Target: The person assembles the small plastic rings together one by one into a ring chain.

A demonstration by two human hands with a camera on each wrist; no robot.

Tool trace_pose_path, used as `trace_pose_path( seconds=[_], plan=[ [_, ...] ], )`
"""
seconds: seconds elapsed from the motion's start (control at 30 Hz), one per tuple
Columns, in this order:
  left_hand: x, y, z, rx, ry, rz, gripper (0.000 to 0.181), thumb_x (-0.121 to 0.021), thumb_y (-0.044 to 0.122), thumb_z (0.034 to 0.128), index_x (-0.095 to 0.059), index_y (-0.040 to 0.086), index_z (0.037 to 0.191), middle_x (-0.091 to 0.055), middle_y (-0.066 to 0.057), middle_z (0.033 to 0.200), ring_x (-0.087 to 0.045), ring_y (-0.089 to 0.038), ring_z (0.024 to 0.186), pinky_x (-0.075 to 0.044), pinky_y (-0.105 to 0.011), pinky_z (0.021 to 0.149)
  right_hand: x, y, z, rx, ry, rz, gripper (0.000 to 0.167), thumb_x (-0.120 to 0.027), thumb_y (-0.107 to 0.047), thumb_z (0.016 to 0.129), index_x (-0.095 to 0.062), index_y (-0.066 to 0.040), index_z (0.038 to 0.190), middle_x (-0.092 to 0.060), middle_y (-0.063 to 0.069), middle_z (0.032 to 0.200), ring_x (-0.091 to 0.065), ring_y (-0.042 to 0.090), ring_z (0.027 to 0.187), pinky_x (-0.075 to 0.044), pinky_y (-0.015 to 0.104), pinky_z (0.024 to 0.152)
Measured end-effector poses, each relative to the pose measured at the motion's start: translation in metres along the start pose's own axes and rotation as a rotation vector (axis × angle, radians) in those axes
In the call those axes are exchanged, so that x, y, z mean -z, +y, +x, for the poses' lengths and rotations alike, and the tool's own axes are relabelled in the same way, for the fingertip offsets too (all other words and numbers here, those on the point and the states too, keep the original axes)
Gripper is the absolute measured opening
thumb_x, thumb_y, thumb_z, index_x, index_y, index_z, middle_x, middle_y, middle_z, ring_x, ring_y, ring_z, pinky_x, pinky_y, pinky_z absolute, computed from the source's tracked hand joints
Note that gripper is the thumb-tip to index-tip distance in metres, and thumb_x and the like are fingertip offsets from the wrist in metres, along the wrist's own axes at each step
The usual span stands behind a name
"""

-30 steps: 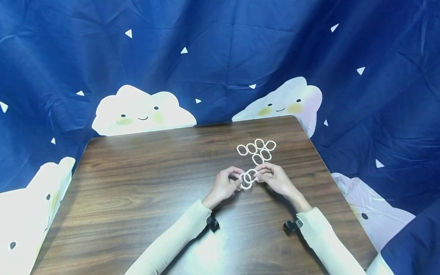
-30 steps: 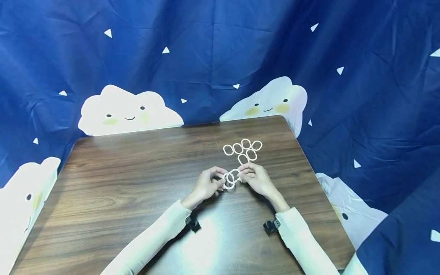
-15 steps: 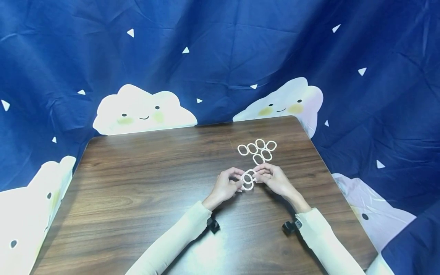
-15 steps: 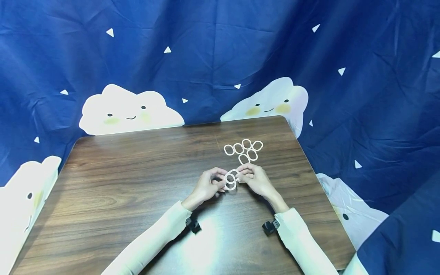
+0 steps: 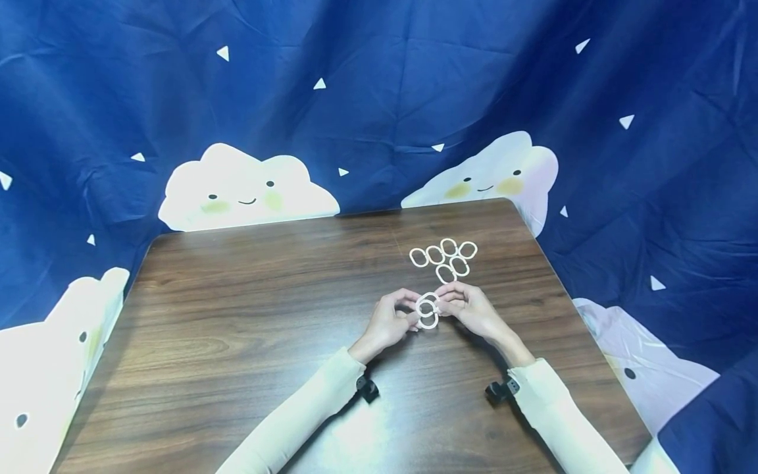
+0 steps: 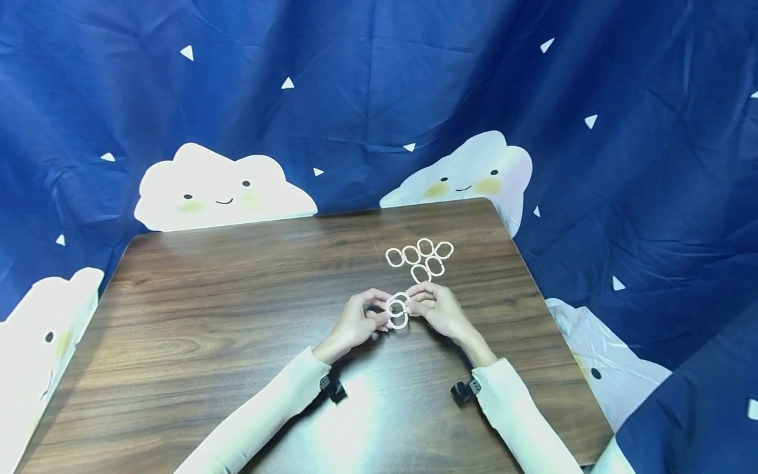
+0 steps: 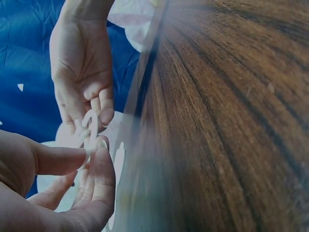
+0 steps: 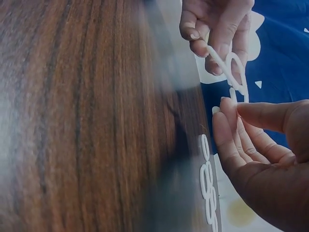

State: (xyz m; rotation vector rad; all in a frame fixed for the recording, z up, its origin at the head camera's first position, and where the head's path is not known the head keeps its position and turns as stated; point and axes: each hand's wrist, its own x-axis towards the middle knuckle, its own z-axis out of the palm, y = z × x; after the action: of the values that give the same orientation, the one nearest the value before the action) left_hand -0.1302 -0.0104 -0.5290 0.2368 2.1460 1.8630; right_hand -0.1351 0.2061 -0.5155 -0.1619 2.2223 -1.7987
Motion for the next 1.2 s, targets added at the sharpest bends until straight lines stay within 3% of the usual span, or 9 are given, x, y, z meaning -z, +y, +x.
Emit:
trace_pose_path(
  seconds=[0.37, 0.6, 0.73, 0.97, 1.2],
  plan=[
    [0.004, 0.000, -0.004, -0.019, 0.012, 0.106, 0.031, -0.070, -0.006, 0.0908, -0.072, 0.004, 0.120, -0.075, -0.019, 0.101, -0.073, -0.042, 0.070, -0.061, -0.038, 0.052, -0.003, 0.002, 0.001, -0.016, 0.003, 0.007, 0.034, -0.067, 0.001, 0.097, -0.058, 0.015, 0.126, -0.071, 0.030, 0.107, -0.073, 0.004, 0.085, -0.062, 0.019, 0.081],
    [0.006, -0.002, -0.009, -0.028, -0.007, 0.177, 0.025, -0.070, -0.003, 0.0927, -0.073, 0.001, 0.117, -0.075, -0.018, 0.100, -0.072, -0.043, 0.070, -0.052, -0.018, 0.050, -0.003, 0.003, 0.002, -0.003, 0.002, -0.006, 0.031, -0.066, 0.002, 0.098, -0.059, 0.016, 0.124, -0.068, 0.037, 0.110, -0.074, 0.008, 0.085, -0.065, 0.024, 0.082],
    [0.007, -0.004, -0.011, -0.022, -0.017, 0.206, 0.023, -0.070, -0.001, 0.0934, -0.073, 0.001, 0.116, -0.076, -0.016, 0.100, -0.073, -0.038, 0.073, -0.052, -0.015, 0.053, -0.003, 0.006, 0.002, 0.009, -0.002, -0.017, 0.030, -0.067, 0.001, 0.098, -0.060, 0.015, 0.123, -0.069, 0.036, 0.108, -0.074, 0.009, 0.085, -0.065, 0.026, 0.081],
    [0.009, -0.009, -0.016, -0.018, -0.032, 0.260, 0.021, -0.072, 0.000, 0.0926, -0.074, 0.003, 0.114, -0.077, -0.013, 0.098, -0.066, -0.008, 0.072, -0.053, -0.015, 0.058, -0.005, 0.008, 0.001, -0.001, -0.008, -0.064, 0.028, -0.070, -0.003, 0.097, -0.062, 0.012, 0.120, -0.072, 0.031, 0.104, -0.073, 0.007, 0.081, -0.064, 0.026, 0.078],
    [0.012, -0.009, -0.020, -0.037, -0.075, 0.301, 0.022, -0.074, -0.001, 0.0897, -0.074, 0.002, 0.112, -0.079, -0.013, 0.095, -0.067, -0.008, 0.074, -0.053, -0.014, 0.060, -0.006, 0.008, 0.000, 0.000, -0.028, -0.080, 0.028, -0.071, -0.003, 0.096, -0.064, 0.012, 0.118, -0.073, 0.030, 0.103, -0.074, 0.010, 0.083, -0.065, 0.027, 0.078]
  ],
)
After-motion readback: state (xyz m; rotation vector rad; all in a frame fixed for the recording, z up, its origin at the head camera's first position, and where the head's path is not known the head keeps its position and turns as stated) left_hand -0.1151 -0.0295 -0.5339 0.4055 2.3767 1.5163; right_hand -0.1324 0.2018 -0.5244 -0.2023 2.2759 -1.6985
